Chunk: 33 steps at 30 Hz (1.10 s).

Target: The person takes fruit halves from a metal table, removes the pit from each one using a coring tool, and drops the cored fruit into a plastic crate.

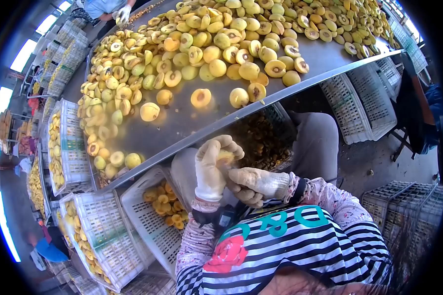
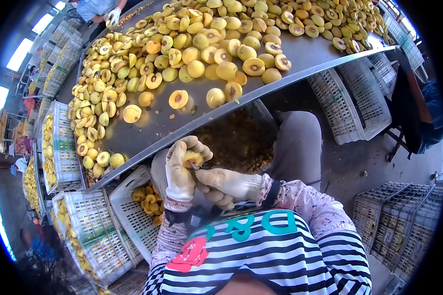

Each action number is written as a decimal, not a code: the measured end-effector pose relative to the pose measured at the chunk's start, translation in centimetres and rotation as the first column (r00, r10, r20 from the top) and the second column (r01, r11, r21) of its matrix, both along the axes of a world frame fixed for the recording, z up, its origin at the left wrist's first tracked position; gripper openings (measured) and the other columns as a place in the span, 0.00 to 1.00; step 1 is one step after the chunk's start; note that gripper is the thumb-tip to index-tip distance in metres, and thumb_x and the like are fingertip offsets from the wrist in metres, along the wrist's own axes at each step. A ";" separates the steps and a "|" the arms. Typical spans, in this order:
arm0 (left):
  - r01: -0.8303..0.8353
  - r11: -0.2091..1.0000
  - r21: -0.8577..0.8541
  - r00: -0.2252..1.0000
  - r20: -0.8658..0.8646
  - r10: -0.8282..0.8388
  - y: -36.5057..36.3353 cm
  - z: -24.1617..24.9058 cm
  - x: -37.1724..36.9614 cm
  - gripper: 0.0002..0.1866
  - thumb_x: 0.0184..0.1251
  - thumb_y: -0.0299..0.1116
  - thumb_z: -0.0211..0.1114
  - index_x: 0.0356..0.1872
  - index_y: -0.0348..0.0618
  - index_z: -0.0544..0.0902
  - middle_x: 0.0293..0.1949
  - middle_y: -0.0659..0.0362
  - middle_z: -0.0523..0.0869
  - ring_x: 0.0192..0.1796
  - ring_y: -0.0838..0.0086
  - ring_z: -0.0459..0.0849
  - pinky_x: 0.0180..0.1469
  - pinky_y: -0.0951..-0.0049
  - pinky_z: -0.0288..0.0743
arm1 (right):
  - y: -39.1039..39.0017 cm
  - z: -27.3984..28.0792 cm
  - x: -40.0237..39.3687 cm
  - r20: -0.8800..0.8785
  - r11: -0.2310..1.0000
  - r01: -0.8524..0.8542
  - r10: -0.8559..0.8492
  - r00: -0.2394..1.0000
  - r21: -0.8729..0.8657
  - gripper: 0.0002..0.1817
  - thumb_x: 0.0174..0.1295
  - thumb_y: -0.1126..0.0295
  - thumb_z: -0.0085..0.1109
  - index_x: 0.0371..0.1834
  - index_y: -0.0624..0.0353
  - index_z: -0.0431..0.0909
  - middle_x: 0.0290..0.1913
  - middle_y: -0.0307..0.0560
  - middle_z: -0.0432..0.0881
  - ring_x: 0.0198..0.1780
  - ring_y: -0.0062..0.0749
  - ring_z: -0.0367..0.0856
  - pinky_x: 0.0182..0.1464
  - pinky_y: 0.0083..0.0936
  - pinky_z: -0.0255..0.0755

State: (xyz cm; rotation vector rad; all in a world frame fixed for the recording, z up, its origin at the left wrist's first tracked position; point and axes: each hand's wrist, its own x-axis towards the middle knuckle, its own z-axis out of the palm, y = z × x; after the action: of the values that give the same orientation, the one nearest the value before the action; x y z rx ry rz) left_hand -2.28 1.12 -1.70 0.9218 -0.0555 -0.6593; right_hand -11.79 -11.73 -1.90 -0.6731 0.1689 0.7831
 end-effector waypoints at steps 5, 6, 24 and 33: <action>0.075 0.941 -0.329 0.961 -0.229 -0.157 -0.4 -1.2 -0.2 0.14 0.81 0.39 0.55 0.50 0.37 0.80 0.38 0.55 0.85 0.43 0.62 0.85 0.50 0.59 0.83 | 0.7 -3.2 -0.9 -0.007 0.607 -0.052 0.094 0.996 0.793 0.29 0.74 0.36 0.44 0.31 0.51 0.70 0.15 0.29 0.64 0.11 0.16 0.60 0.14 0.17 0.59; 0.035 0.949 -0.313 0.926 -0.347 -0.149 -0.6 -1.7 -0.2 0.15 0.81 0.39 0.54 0.51 0.37 0.79 0.38 0.56 0.84 0.44 0.61 0.84 0.52 0.58 0.82 | 0.2 -2.8 -1.2 0.024 0.592 -0.064 0.074 0.997 0.804 0.28 0.72 0.37 0.48 0.32 0.53 0.72 0.16 0.30 0.66 0.11 0.16 0.61 0.14 0.17 0.60; -0.608 0.435 0.664 0.525 0.747 -0.407 11.3 3.3 16.0 0.17 0.73 0.33 0.63 0.58 0.38 0.82 0.55 0.48 0.85 0.51 0.66 0.85 0.53 0.70 0.79 | -1.9 -1.7 -0.3 -0.077 0.966 0.257 -0.257 0.963 -0.009 0.24 0.78 0.40 0.42 0.36 0.48 0.69 0.21 0.33 0.64 0.17 0.21 0.59 0.21 0.22 0.59; -0.602 0.122 0.789 0.626 0.561 -0.541 7.6 -2.9 24.8 0.33 0.63 0.38 0.73 0.69 0.41 0.74 0.58 0.49 0.84 0.59 0.60 0.84 0.62 0.65 0.76 | -2.1 -1.2 -0.1 -0.080 0.963 0.253 -0.261 0.962 -0.090 0.21 0.78 0.44 0.46 0.36 0.49 0.70 0.19 0.31 0.62 0.16 0.20 0.58 0.20 0.23 0.58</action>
State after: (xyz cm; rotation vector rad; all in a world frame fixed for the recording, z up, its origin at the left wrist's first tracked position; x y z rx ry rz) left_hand 22.51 8.73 -4.57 2.6526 -0.4487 0.0019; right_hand -11.91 -13.79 -3.14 -0.6745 0.3656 0.5591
